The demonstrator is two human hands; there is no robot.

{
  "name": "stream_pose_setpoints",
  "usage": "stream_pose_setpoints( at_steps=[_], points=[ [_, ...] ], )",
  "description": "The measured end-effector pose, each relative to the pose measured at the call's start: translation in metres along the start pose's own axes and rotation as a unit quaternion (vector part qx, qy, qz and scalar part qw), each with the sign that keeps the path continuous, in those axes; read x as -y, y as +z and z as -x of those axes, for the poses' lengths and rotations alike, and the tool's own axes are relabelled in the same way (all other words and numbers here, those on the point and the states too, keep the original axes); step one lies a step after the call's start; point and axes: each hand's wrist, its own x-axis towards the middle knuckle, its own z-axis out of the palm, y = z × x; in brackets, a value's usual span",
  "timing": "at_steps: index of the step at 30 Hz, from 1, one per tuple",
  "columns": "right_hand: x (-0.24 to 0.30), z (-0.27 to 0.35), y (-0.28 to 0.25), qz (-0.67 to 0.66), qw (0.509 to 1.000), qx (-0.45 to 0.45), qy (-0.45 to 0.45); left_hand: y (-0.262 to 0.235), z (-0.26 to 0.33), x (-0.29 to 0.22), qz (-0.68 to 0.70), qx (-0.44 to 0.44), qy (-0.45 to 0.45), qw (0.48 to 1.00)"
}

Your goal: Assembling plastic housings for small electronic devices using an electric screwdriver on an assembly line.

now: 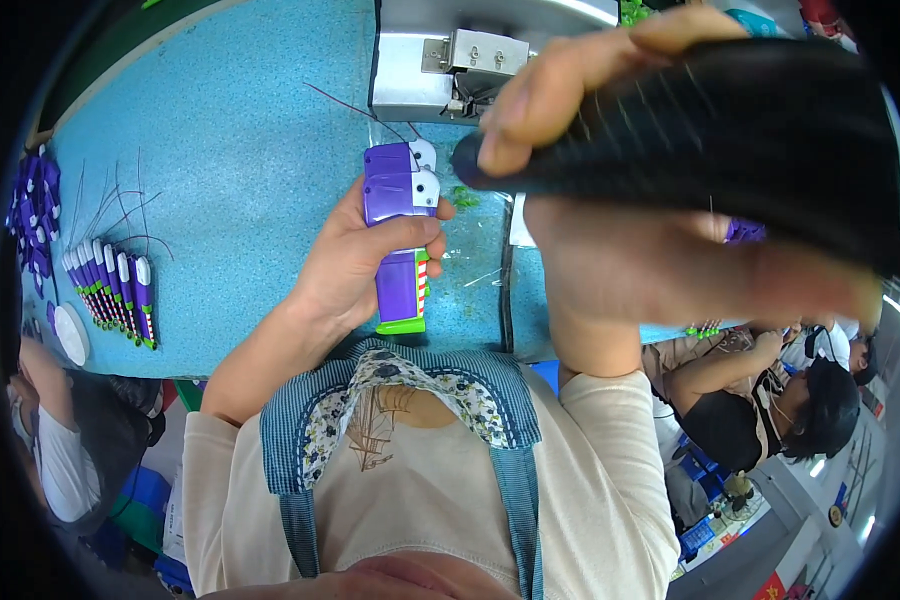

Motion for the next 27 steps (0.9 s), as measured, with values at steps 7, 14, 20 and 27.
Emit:
stream_pose_setpoints(
  at_steps=[7, 14, 20, 27],
  points=[
    [0.004, 0.013, 0.01, 0.072, 0.995, 0.07, -0.017, 0.006, 0.0, -0.001, -0.009, 0.008, 0.003, 1.0],
    [-0.001, 0.021, 0.012, 0.042, 0.999, -0.002, -0.013, 0.006, -0.003, 0.001, -0.012, 0.009, 0.01, 1.0],
    [0.0, 0.005, 0.013, 0.12, 0.982, 0.149, 0.006, 0.004, -0.001, -0.003, -0.019, -0.003, 0.006, 1.0],
    [0.002, 0.007, 0.015, 0.077, 0.986, 0.143, 0.027, 0.004, -0.003, -0.002, -0.03, 0.013, 0.014, 0.999]
  ],
)
